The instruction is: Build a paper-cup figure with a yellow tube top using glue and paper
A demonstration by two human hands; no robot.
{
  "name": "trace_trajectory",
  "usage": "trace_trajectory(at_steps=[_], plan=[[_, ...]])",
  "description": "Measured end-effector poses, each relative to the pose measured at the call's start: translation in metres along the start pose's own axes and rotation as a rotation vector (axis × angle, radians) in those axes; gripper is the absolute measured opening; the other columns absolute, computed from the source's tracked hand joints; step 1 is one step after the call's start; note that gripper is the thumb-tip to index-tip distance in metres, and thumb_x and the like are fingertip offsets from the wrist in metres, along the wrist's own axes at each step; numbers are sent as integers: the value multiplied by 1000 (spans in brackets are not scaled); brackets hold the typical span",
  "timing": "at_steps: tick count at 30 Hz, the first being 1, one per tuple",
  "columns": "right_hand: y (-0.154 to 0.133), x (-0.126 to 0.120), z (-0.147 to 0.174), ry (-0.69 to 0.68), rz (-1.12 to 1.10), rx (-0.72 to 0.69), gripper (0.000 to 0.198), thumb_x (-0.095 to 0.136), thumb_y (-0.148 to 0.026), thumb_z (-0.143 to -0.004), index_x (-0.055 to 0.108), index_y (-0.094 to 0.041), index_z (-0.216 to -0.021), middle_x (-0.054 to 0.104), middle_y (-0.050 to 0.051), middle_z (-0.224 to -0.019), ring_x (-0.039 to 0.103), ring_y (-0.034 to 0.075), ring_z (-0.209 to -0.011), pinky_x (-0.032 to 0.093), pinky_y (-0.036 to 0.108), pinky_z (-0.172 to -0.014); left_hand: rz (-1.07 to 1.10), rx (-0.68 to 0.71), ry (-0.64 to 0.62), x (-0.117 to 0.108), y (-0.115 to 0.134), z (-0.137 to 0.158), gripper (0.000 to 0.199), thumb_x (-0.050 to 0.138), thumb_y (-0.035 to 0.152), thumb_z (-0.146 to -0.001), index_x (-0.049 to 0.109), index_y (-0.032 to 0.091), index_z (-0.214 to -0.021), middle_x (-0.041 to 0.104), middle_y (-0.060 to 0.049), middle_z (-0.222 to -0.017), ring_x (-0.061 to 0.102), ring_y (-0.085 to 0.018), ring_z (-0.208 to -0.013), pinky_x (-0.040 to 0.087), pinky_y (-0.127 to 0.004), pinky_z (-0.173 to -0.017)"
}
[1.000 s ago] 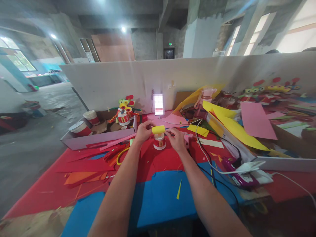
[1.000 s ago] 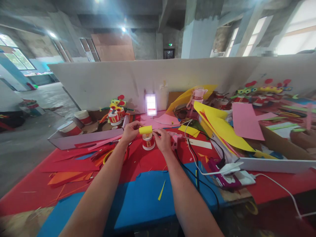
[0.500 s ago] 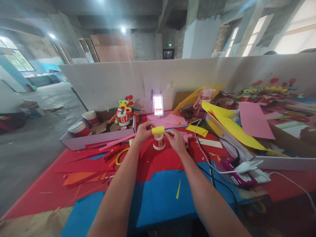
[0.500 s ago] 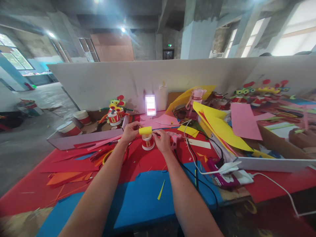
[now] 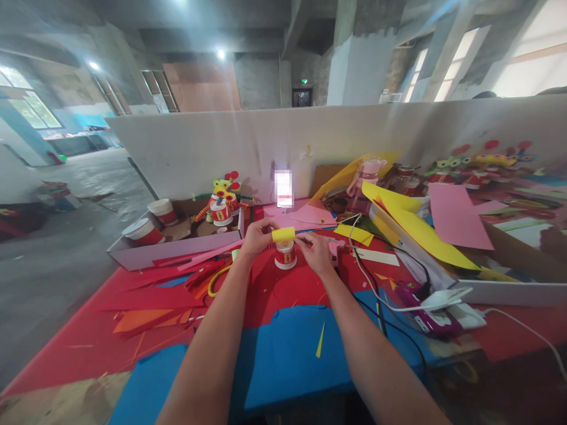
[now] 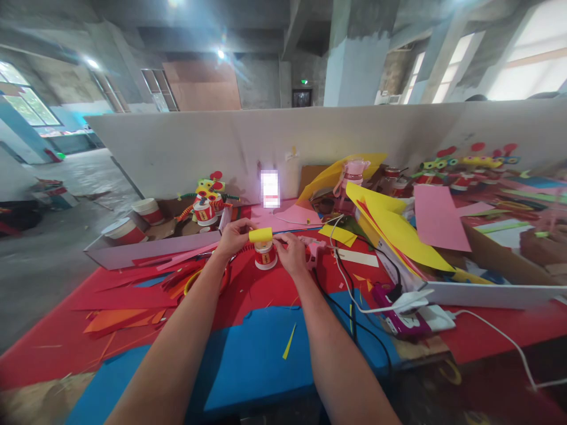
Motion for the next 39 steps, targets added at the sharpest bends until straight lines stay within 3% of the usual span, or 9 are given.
trace_trajectory(at_steps=[39], plan=[[0, -1, 1, -14, 25, 6, 16, 56, -27, -86, 71, -21, -84, 74, 7, -88, 68, 22, -84, 53, 34, -79, -14, -5, -13, 1, -6, -1, 6, 65, 19, -63, 65, 16, -69, 59, 3, -60, 44, -7, -52, 34, -19, -49]])
Point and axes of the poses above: each hand's wrist, its own z-axis away from the middle knuckle, its own x-axis out of the palm, y = z × x, the point moved 4 cm from there along -z, towards the middle knuckle
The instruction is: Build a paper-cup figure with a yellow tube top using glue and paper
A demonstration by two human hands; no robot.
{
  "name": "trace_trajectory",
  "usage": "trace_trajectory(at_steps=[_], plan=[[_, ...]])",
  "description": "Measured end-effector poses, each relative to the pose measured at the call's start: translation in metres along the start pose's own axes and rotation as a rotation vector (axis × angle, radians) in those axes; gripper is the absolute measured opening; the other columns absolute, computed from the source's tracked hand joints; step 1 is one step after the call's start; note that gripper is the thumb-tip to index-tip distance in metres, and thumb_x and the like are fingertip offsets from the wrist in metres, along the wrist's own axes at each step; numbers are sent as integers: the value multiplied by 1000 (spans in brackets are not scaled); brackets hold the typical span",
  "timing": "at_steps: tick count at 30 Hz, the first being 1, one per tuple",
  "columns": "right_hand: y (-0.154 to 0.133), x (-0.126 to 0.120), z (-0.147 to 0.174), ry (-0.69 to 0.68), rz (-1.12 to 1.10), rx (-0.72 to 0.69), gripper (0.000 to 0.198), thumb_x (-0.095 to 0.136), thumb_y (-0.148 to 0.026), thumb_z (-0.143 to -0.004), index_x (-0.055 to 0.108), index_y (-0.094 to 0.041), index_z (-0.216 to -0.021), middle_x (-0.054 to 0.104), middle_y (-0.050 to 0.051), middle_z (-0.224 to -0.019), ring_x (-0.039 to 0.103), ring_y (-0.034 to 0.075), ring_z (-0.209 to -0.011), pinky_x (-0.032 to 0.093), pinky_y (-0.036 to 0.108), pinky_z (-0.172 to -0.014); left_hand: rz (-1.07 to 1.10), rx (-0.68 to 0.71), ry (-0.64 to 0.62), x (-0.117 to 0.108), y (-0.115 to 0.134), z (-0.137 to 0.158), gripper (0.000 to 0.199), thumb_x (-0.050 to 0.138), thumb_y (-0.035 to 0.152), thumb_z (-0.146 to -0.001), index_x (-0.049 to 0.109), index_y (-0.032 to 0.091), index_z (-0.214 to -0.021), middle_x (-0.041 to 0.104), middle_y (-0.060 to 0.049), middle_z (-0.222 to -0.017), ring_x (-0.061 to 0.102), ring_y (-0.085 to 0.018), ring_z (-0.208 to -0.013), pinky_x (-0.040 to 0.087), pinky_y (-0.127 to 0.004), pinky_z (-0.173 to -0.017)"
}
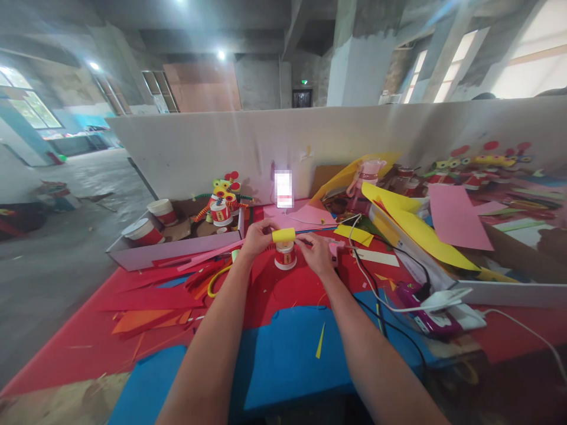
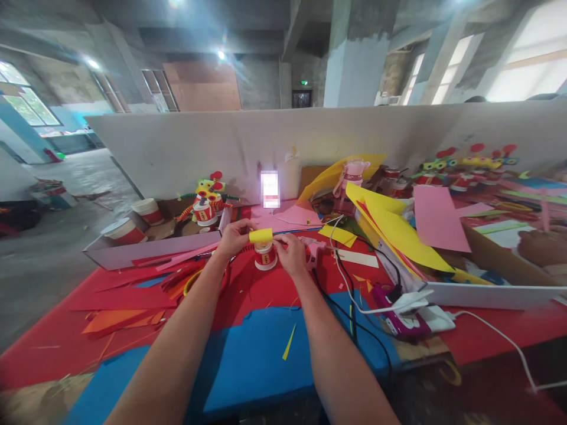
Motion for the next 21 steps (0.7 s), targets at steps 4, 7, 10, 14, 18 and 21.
trace_trajectory(at_steps=[4, 7, 10, 14, 18, 21], plan=[[-1, 0, 0, 0, -2, 7, 15, 57, -27, -85, 71, -21, -84, 74, 7, -88, 68, 22, -84, 52, 34, -80, 8, -3, 2, 0, 4, 1, 6, 64, 19, -63, 65, 16, -69, 59, 3, -60, 43, -7, -51, 34, -19, -49], [-2, -1, 0, -1, 2, 10, 15, 57, -27, -85, 71, -22, -84, 74, 7, -88, 68, 22, -85, 53, 34, -80, 4, -6, 1, 0, 5, 1, 6, 65, 19, -64, 65, 16, -69, 58, 4, -59, 44, -7, -51, 34, -19, -48], [-2, -1, 0, -1, 6, 12, 15, 57, -27, -85, 71, -22, -84, 74, 7, -88, 68, 22, -85, 52, 34, -79, 0, -14, -1, 0, 5, 1, 6, 65, 19, -63, 65, 16, -69, 57, 4, -58, 44, -7, -51, 33, -19, -48], [-3, -1, 0, -4, 4, -6, 15, 57, -26, -85, 71, -20, -84, 74, 8, -87, 68, 21, -84, 52, 33, -78, -7, -7, 4, 0, 5, 1, 6, 65, 19, -63, 65, 16, -68, 57, 4, -58, 44, -7, -51, 33, -19, -48], [-3, -1, 0, 8, 7, -9, 14, 58, -25, -85, 71, -20, -84, 74, 8, -87, 68, 21, -82, 52, 33, -77, -30, 8, -1, -1, 5, 1, 7, 65, 19, -64, 66, 16, -70, 57, 4, -58, 44, -7, -51, 33, -19, -48], [-2, 0, 0, 4, 8, 3, 14, 57, -25, -85, 71, -21, -84, 74, 7, -87, 68, 21, -83, 52, 33, -77, -28, 16, -1, -1, 5, 1, 8, 66, 19, -64, 66, 16, -71, 58, 3, -60, 44, -7, -52, 33, -19, -49]])
Point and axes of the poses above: each hand's wrist, its own z-axis away from the middle knuckle, its own x-axis out of the palm, y = z × x, the point moved 4 cm from there along -z, towards the middle knuckle
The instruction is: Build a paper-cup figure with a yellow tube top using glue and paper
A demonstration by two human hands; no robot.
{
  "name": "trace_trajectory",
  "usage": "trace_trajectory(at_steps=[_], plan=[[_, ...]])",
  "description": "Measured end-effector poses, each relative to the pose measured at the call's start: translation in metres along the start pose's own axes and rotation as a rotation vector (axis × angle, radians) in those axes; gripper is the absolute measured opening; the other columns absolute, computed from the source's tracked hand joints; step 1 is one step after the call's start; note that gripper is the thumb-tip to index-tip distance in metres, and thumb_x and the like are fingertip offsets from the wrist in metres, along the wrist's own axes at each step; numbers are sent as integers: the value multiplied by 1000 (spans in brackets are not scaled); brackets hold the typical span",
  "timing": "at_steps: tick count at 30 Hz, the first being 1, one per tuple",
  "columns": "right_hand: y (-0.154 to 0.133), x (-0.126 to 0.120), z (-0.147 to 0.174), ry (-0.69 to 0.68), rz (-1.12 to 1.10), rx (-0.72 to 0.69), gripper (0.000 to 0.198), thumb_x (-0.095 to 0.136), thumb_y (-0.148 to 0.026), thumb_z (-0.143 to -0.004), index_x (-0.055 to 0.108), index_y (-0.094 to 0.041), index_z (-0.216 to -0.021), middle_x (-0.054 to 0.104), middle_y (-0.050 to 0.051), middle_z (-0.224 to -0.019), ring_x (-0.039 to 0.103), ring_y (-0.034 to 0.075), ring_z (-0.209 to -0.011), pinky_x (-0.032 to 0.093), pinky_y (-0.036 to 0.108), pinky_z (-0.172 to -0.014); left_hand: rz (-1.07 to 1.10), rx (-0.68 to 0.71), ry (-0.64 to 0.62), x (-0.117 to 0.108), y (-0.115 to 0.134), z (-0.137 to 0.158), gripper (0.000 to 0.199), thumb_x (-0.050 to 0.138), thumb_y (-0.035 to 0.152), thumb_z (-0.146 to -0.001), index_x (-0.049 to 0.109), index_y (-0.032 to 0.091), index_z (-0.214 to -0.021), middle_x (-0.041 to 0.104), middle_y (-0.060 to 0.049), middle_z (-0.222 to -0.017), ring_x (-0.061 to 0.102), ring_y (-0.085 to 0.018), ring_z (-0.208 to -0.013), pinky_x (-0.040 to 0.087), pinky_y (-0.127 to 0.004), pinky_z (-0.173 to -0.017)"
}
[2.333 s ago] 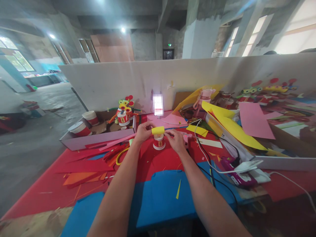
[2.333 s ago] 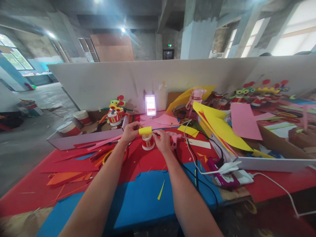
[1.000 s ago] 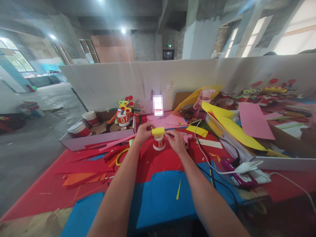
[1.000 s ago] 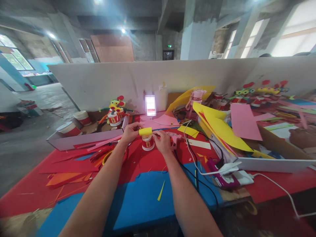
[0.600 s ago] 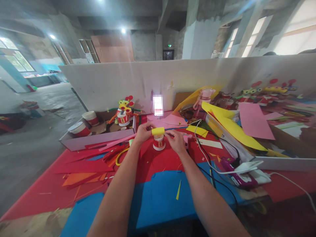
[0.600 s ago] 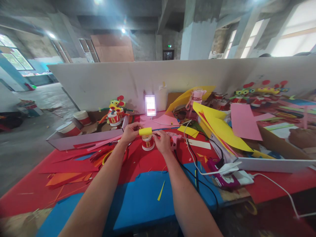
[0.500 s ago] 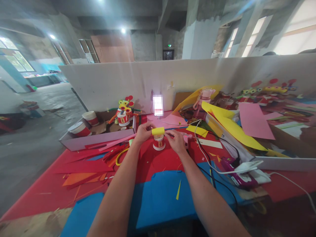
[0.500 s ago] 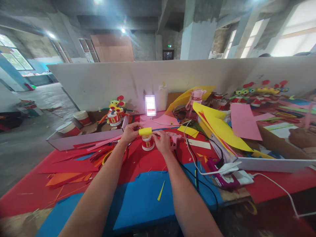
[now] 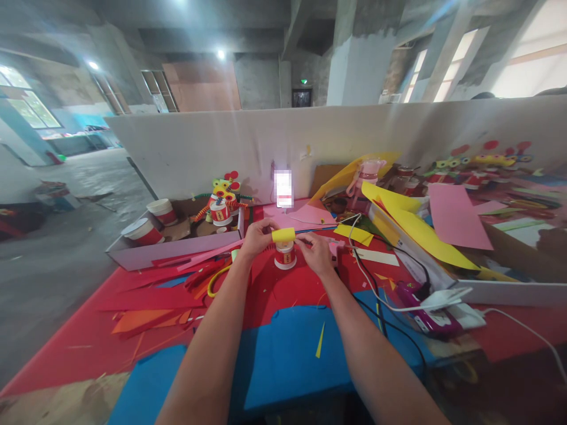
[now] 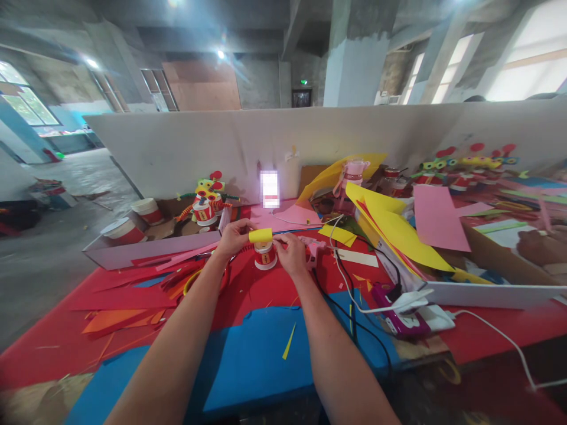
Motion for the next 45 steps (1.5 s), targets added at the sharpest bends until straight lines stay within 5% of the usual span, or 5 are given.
trace_trajectory(at_steps=[45], plan=[[-2, -1, -1, -15, 9, -5, 17, 56, -26, -86, 72, -21, -84, 74, 7, -86, 67, 22, -83, 52, 34, -78, 12, 13, -16, 0, 0, 0, 10, 63, 14, -61, 65, 16, -70, 57, 4, -58, 44, -7, -51, 32, -20, -49]])
Point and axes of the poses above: each hand's wrist, its own z-axis away from the middle knuckle, its own x-axis out of the palm, y = z × x, the point moved 4 cm from there along -z, towards the middle knuckle
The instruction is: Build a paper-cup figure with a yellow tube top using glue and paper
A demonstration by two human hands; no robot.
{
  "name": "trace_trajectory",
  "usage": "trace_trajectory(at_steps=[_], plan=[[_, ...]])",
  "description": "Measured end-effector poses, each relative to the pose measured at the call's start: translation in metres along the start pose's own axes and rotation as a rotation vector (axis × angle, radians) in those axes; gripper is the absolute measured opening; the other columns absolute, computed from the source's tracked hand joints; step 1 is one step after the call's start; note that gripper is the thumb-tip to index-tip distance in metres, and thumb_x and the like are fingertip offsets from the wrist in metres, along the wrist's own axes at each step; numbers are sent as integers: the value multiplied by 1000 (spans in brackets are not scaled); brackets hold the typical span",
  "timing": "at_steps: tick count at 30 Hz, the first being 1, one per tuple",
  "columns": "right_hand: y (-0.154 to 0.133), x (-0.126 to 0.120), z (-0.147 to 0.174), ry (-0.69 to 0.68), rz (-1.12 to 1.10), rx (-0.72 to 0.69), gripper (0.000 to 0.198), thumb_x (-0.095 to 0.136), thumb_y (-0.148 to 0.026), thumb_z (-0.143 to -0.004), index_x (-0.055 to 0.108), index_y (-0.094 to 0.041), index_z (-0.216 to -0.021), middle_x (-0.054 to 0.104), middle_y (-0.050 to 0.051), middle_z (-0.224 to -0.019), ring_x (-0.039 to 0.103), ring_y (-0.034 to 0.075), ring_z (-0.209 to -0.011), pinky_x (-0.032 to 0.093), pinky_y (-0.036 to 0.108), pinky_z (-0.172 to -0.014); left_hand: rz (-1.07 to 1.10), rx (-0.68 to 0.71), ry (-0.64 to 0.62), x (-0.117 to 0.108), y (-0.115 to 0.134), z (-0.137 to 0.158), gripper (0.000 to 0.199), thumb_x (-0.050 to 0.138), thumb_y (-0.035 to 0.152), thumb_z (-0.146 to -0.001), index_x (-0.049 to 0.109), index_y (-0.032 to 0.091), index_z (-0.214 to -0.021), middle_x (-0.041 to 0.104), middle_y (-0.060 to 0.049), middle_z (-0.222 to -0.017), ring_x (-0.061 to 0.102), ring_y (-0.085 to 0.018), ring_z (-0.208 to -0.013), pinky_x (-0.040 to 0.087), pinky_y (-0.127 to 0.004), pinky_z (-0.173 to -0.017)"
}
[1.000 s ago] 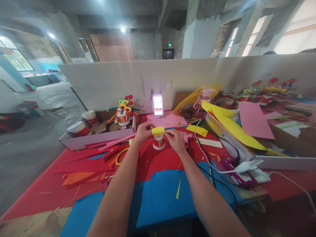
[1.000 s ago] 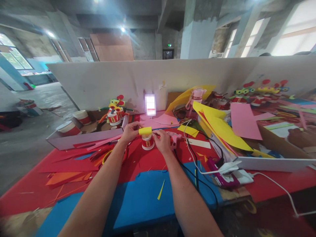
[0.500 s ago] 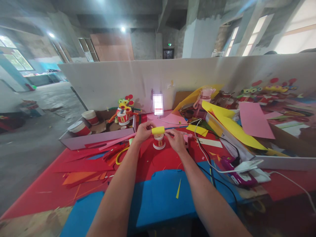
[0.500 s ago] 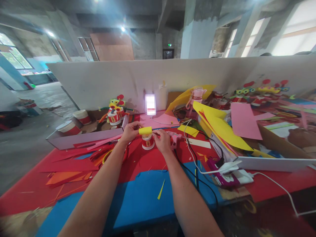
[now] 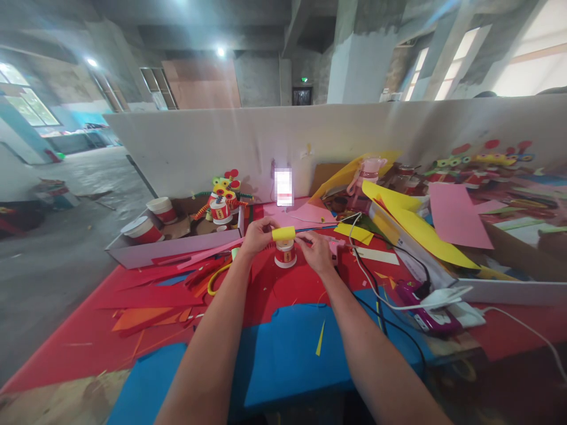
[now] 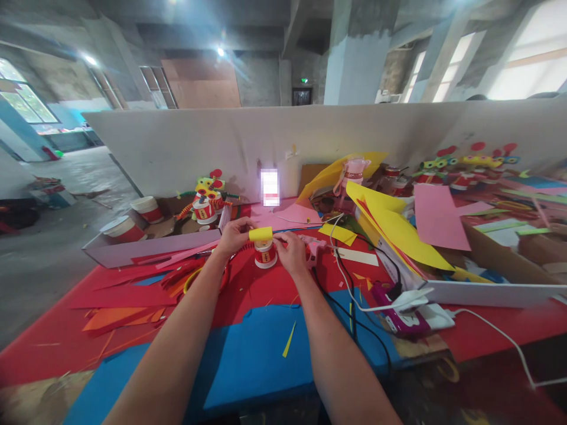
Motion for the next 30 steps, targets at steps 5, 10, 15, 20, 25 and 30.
trace_trajectory(at_steps=[5, 10, 15, 20, 25, 30], plan=[[0, 0, 0, -1, 0, 1, 17, 56, -27, -86, 72, -21, -84, 74, 7, -86, 67, 22, -83, 52, 34, -78, -14, 14, 0, 0, 0, 0, 10, 62, 13, -61, 65, 16, -70, 58, 4, -60, 45, -7, -52, 33, -20, -50], [0, 0, 0, 3, -12, -16, 16, 56, -26, -86, 72, -21, -84, 74, 7, -86, 67, 21, -82, 52, 33, -78, -33, 16, 6, 0, 0, 0, 11, 61, 13, -62, 65, 16, -71, 58, 5, -60, 44, -7, -52, 33, -19, -50], [1, 0, 1, 14, -12, -16, 16, 57, -26, -86, 72, -21, -83, 74, 7, -85, 67, 21, -82, 52, 33, -77, -37, 19, 9, 0, -1, 0, 11, 60, 13, -61, 65, 16, -71, 59, 4, -61, 44, -7, -52, 33, -19, -50], [2, 1, 1, 16, -18, -15, 16, 57, -26, -86, 72, -21, -83, 74, 7, -85, 67, 21, -81, 52, 33, -77, -39, 19, 8, 0, -3, 0, 10, 61, 15, -62, 65, 16, -71, 59, 3, -62, 45, -7, -53, 34, -19, -51], [1, 0, 0, 12, -19, -14, 16, 57, -26, -86, 72, -22, -83, 74, 6, -85, 67, 21, -82, 52, 33, -78, -61, 28, 7, 0, -1, 0, 10, 62, 15, -62, 65, 16, -72, 59, 4, -62, 45, -7, -54, 35, -19, -52], [-2, -1, 0, 33, -21, -13, 19, 56, -29, -88, 73, -22, -85, 74, 6, -86, 67, 21, -82, 52, 33, -77, -65, 29, 13, 0, 0, -1, 12, 64, 16, -63, 64, 16, -74, 63, 1, -69, 52, -9, -60, 41, -21, -57]])
Point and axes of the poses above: each hand's wrist, its own z-axis away from the middle knuckle, its own x-axis out of the palm, y = z × x, the point moved 4 cm from there along -z, towards the middle knuckle
